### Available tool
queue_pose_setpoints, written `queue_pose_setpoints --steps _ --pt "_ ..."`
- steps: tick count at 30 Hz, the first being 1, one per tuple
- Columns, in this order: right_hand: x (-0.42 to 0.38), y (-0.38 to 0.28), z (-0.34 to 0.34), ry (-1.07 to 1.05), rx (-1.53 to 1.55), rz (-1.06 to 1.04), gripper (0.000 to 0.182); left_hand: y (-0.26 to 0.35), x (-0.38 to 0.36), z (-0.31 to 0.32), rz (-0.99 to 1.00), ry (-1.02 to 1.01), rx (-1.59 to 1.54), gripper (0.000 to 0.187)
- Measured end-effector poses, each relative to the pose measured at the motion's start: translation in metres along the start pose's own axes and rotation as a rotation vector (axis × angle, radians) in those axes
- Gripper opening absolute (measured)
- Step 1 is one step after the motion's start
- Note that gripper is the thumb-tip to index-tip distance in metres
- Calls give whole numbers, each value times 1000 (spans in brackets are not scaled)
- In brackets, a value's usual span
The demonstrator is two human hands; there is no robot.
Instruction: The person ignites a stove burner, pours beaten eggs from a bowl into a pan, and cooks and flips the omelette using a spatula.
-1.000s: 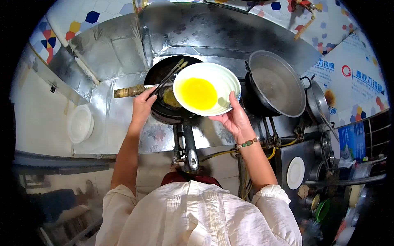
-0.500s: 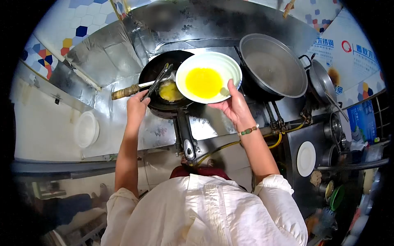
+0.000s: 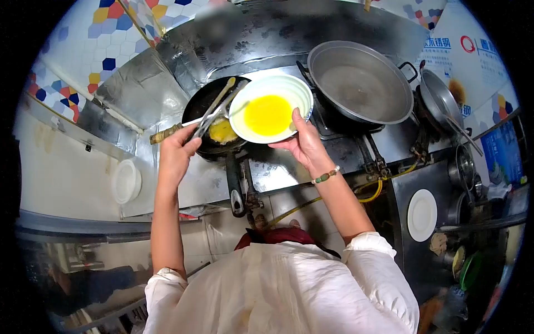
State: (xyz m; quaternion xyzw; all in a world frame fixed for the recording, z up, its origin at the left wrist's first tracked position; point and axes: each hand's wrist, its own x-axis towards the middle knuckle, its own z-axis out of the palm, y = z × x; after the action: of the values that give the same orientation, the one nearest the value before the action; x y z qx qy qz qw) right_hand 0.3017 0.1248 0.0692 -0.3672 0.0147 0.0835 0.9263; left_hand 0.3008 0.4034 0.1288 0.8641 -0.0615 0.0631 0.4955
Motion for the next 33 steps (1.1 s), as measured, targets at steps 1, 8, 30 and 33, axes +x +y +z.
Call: queue_pose_setpoints --steps 1,8,30,33 --pt "-3 -1 1 1 12 5 53 7 -5 6 1 0 7 36" --pt "-19 -2 -9 -91 34 38 51 60 -48 44 183 -117 629 28" --pt "-101 36 107 -155 -42 126 57 86 -136 -43 354 22 593 32" --pt "-104 67 135 -181 -25 149 56 73 -150 -77 266 66 588 41"
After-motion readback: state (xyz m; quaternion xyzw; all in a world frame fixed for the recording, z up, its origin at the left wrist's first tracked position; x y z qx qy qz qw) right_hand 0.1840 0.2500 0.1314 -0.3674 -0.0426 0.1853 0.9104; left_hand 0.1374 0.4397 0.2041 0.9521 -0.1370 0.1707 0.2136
